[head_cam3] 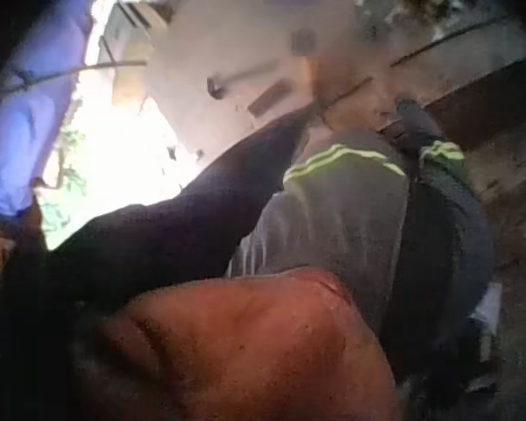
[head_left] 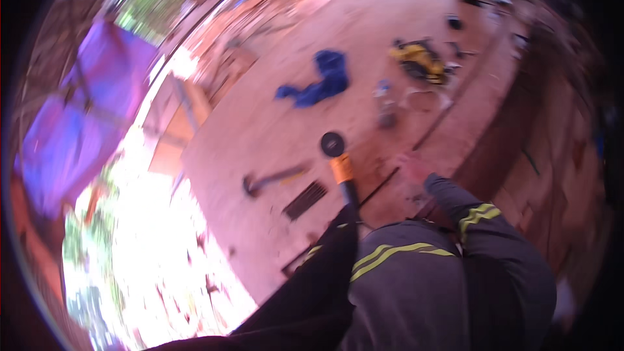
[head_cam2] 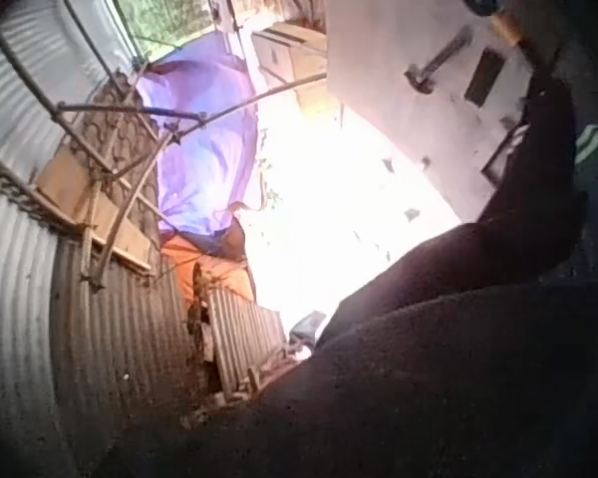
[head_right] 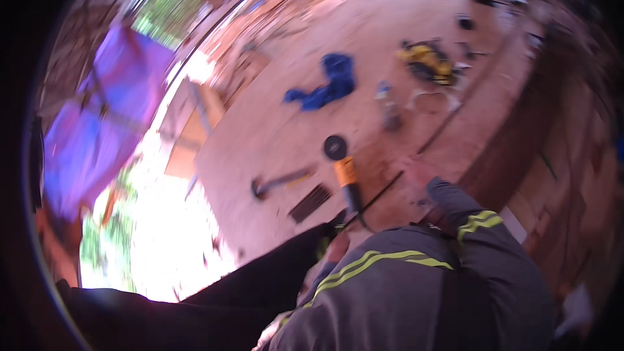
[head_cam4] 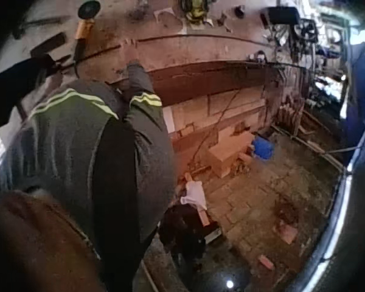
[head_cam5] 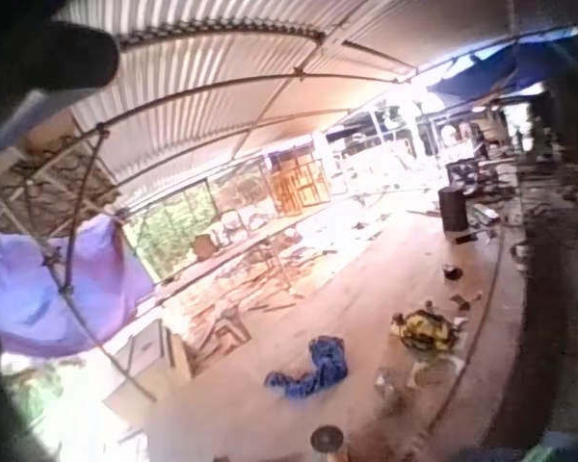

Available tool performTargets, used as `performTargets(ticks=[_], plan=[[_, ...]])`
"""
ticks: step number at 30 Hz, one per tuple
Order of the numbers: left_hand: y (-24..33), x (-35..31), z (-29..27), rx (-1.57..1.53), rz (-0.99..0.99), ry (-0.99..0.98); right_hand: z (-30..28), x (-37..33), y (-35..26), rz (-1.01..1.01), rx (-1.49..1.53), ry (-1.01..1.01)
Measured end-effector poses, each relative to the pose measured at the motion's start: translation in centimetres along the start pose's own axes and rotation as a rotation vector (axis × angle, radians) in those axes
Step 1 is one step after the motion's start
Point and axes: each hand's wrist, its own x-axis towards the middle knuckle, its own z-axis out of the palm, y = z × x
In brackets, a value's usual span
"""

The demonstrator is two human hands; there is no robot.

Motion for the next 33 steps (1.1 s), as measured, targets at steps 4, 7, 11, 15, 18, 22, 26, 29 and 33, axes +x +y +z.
performTargets(ticks=[4,7,11,15,18,22,26,29,33], plan=[[-6.1,3.9,2.9,0.624,0.759,0.524,-0.6,2.9,5.4,-0.237,-0.023,0.053],[-6.3,2.2,3.5,0.275,0.491,0.441,-5.2,4.8,2.8,-0.206,-0.009,-0.160],[-8.4,0.2,3.4,0.265,0.513,0.514,-3.6,6.8,3.3,-0.343,-0.069,-0.231],[-9.7,0.0,4.0,0.321,0.508,0.501,-2.6,6.4,3.2,-0.466,-0.114,-0.217],[-10.9,2.0,4.7,0.177,0.479,0.534,-2.5,6.0,3.4,-0.501,-0.058,-0.134],[-10.5,2.9,4.5,0.230,0.301,0.488,-2.3,6.0,4.1,-0.465,-0.050,-0.176],[-10.8,3.5,3.7,0.217,0.323,0.450,-2.4,5.6,3.7,-0.443,-0.052,-0.170],[-11.1,3.9,3.7,0.233,0.313,0.418,-2.3,5.2,2.6,-0.372,-0.018,-0.069],[-11.0,4.1,2.9,0.205,0.324,0.373,-2.2,4.8,1.0,-0.213,-0.033,0.049]])
